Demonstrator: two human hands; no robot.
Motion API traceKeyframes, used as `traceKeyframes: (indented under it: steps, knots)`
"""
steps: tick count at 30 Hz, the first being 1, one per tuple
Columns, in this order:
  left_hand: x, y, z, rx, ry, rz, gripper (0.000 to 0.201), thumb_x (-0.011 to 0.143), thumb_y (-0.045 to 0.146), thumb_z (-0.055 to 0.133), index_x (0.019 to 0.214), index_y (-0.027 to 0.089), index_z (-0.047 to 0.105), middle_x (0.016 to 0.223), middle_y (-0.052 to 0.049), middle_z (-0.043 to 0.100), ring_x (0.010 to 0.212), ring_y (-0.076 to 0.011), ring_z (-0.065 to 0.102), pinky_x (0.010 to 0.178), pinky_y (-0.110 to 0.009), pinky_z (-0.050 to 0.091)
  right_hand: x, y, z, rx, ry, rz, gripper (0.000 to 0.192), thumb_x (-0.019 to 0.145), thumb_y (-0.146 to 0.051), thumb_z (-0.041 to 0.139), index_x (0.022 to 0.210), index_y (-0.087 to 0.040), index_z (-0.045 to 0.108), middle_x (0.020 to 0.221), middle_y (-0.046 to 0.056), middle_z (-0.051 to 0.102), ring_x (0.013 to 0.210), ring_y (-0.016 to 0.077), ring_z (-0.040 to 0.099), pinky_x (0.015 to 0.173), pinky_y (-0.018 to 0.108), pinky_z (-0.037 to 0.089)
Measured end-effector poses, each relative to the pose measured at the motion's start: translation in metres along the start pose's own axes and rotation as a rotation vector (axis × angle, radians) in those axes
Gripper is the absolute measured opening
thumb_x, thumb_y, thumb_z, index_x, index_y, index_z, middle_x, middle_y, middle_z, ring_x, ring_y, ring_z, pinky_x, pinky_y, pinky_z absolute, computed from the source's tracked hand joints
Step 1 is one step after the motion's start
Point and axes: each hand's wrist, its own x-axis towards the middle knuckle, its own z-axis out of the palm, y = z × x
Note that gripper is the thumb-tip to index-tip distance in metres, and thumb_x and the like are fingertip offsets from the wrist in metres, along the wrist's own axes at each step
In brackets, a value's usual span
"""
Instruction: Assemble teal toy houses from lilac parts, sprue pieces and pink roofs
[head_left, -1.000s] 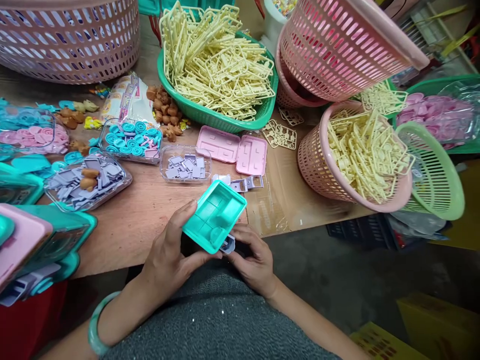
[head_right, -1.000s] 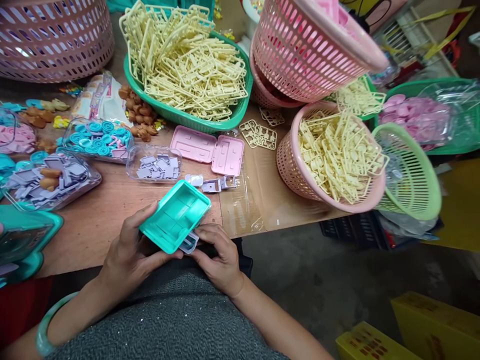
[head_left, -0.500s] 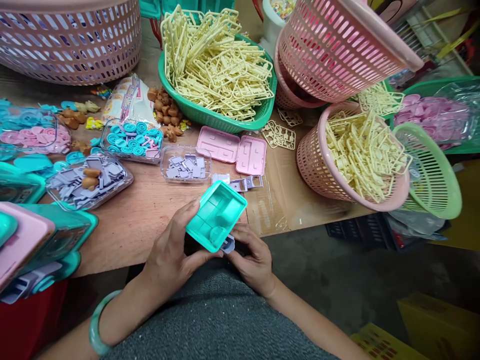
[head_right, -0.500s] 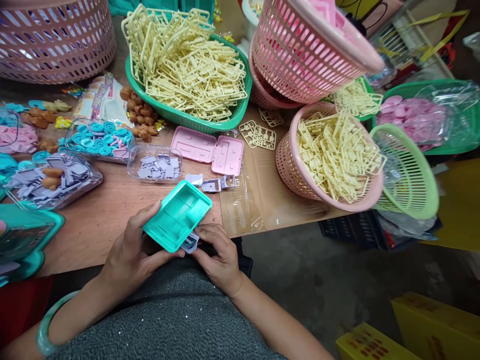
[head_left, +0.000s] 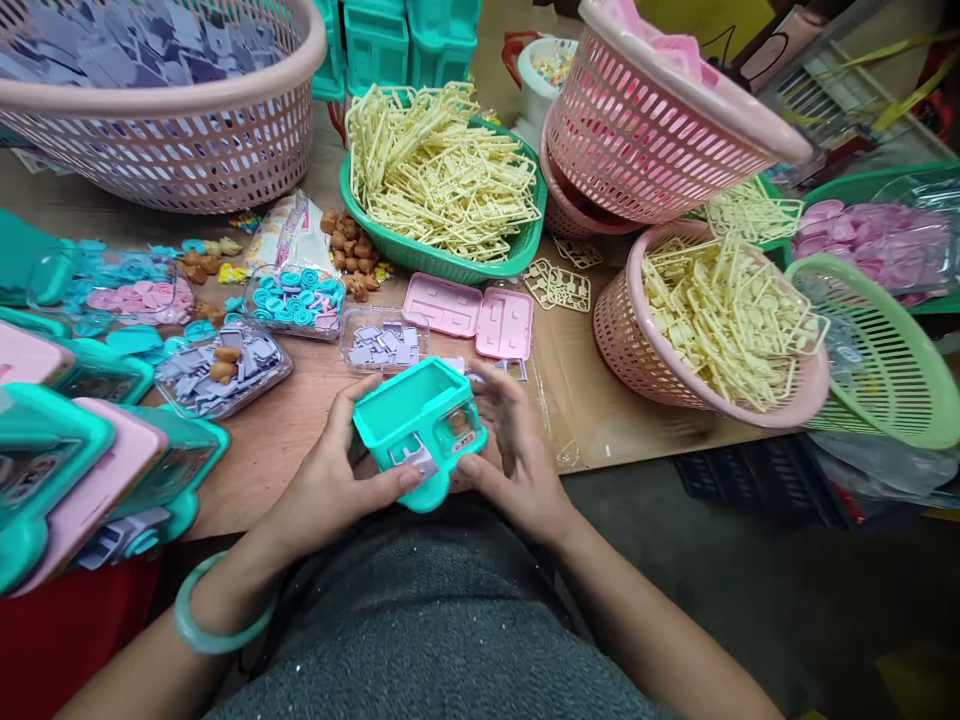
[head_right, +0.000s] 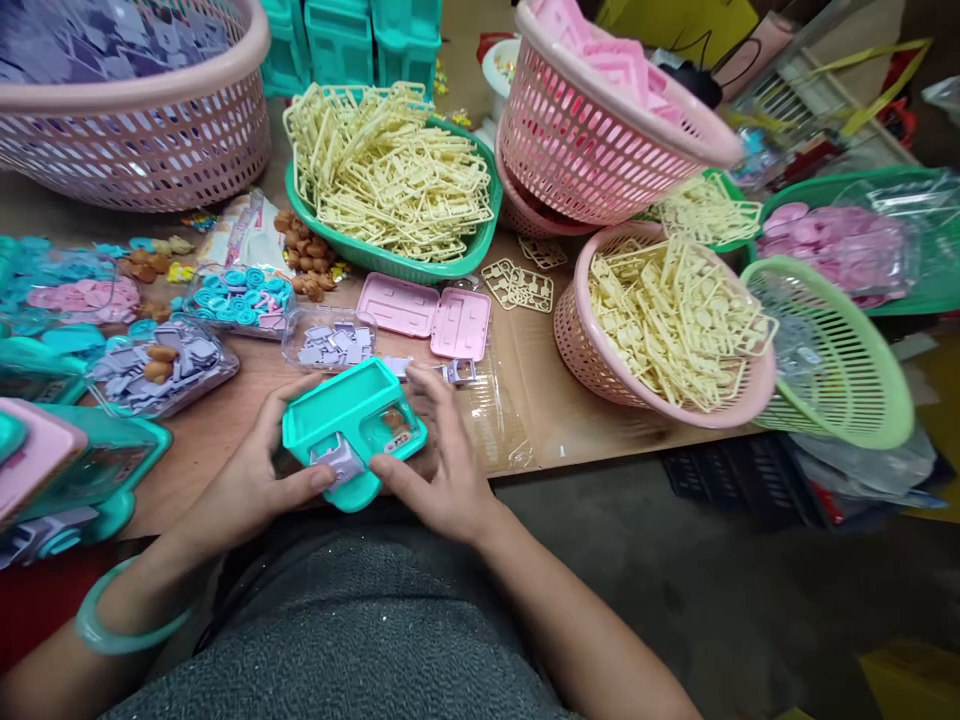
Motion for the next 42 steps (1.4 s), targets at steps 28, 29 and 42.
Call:
traceKeyframes:
  steps: [28,29,42]
  knots:
    - [-0.019,-0.025,0.016,-0.126,0.06,0.105,0.079,0.081,0.044,0.077,0.143,0.027,0.03,0.151,-0.018,0.049,0.14,-0.0334,0.052,0.111,-0.048,0.051,0.009,-0.004,0.005,0.032,-0.173,0.097,0.062,0.081,-0.043,0.08,0.127,-0.032,0.041,0.142,0.012,0.05,0.118,0.0278,0.062,0.087,0.041,0.061]
    - [-0.021,-0.027,0.015,-0.082,0.049,0.121,0.082,0.082,0.041,0.077,0.146,0.027,0.028,0.153,-0.018,0.046,0.142,-0.0342,0.049,0.114,-0.05,0.048,0.006,-0.003,0.003,0.017,-0.179,0.085,0.062,0.08,-0.042,0.081,0.126,-0.032,0.041,0.14,0.011,0.052,0.116,0.0275,0.063,0.086,0.041,0.062]
    - [-0.021,-0.03,0.014,0.019,0.068,0.153,0.087,0.08,0.036,0.074,0.152,0.023,0.026,0.154,-0.02,0.045,0.144,-0.0369,0.046,0.12,-0.055,0.039,0.005,-0.003,0.006,0.058,-0.152,0.146,0.057,0.08,-0.044,0.082,0.121,-0.032,0.045,0.119,0.006,0.06,0.109,0.0254,0.063,0.084,0.039,0.06]
